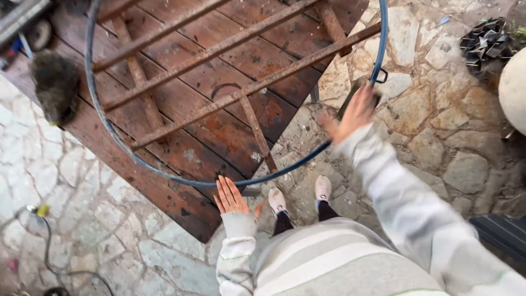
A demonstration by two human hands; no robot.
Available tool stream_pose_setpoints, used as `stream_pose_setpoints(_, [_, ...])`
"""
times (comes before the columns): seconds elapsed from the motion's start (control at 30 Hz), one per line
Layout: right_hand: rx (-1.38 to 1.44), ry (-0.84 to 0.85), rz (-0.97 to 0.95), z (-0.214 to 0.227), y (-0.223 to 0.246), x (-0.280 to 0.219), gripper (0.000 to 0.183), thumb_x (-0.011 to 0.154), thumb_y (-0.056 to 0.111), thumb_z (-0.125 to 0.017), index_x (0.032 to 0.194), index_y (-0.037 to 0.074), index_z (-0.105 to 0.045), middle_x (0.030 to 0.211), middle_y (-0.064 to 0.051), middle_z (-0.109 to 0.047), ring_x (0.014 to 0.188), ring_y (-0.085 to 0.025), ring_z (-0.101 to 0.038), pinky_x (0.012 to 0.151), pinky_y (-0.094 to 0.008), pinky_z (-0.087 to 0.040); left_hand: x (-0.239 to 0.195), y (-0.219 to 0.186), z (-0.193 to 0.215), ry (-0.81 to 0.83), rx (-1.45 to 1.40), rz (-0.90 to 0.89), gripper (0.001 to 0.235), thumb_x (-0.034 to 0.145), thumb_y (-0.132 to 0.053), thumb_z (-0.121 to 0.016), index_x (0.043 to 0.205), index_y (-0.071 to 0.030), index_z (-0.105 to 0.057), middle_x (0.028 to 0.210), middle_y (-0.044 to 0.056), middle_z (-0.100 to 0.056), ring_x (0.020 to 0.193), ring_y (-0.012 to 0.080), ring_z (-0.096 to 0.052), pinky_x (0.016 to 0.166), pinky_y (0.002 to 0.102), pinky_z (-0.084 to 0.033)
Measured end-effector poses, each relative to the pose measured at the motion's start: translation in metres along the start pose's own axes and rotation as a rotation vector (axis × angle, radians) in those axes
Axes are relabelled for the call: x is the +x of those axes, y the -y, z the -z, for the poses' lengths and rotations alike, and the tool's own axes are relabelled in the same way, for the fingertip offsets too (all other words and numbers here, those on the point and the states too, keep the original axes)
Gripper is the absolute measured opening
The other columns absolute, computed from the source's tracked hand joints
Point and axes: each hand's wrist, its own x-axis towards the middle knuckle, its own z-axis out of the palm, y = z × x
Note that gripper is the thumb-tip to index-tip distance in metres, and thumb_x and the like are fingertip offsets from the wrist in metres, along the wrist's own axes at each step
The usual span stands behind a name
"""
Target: Sanding and cleaning a circular metal frame on a workbench
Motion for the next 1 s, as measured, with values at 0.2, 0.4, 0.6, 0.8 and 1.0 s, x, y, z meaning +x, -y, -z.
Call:
stream_pose_setpoints(0.2, [-0.774, 0.404, 0.240, 0.071, 0.111, -0.038, 0.173, 0.032, 0.119, -0.006, 0.145, -0.004, -0.050, 0.131, -0.027, -0.057, 0.122, -0.038, -0.056, 0.109, -0.045, -0.042, -0.001, 0.004, 0.001, 0.023, -0.038, -0.038, 0.142, 0.062, -0.054, -0.088, 0.164, -0.005, -0.002, 0.171, 0.018, 0.000, 0.157, 0.0359, 0.000, 0.124, 0.057, -0.005])
stream_pose_setpoints(0.4, [-0.189, 0.818, 0.292, 0.071, 0.027, 0.019, 0.134, 0.074, 0.107, -0.015, 0.145, -0.004, -0.041, 0.150, -0.025, -0.040, 0.145, -0.037, -0.033, 0.126, -0.051, -0.013, 0.001, 0.007, -0.007, -0.018, -0.002, -0.053, 0.145, 0.059, -0.056, -0.088, 0.164, -0.005, -0.002, 0.171, 0.018, 0.000, 0.157, 0.0353, 0.001, 0.125, 0.056, -0.004])
stream_pose_setpoints(0.6, [-0.203, 0.809, 0.543, 0.137, 0.074, 0.035, 0.119, 0.062, 0.109, -0.020, 0.084, 0.007, -0.078, 0.086, -0.020, -0.075, 0.092, -0.039, -0.074, 0.093, -0.049, -0.054, 0.001, 0.007, -0.009, -0.036, -0.057, -0.069, 0.146, 0.056, -0.050, -0.091, 0.163, -0.003, -0.004, 0.171, 0.020, -0.002, 0.157, 0.0372, 0.000, 0.124, 0.058, -0.003])
stream_pose_setpoints(0.8, [-0.332, 1.625, 0.356, 0.232, 0.193, 0.106, 0.070, 0.095, 0.075, -0.051, 0.097, 0.009, -0.073, 0.087, -0.007, -0.069, 0.082, -0.020, -0.067, 0.072, -0.036, -0.060, 0.001, 0.007, -0.023, -0.201, 0.077, -0.081, 0.150, 0.057, -0.077, -0.077, 0.164, -0.004, 0.000, 0.172, 0.015, 0.001, 0.159, 0.0303, 0.000, 0.127, 0.053, -0.005])
stream_pose_setpoints(1.0, [-0.220, 1.110, 0.420, 0.144, 0.124, 0.034, 0.080, 0.092, 0.079, -0.050, 0.109, 0.002, -0.065, 0.114, -0.015, -0.063, 0.111, -0.028, -0.058, 0.105, -0.046, -0.046, 0.001, 0.006, -0.023, -0.226, 0.072, -0.083, 0.145, 0.061, -0.078, -0.071, 0.164, -0.004, -0.001, 0.172, 0.016, 0.000, 0.159, 0.0309, 0.000, 0.127, 0.052, -0.004])
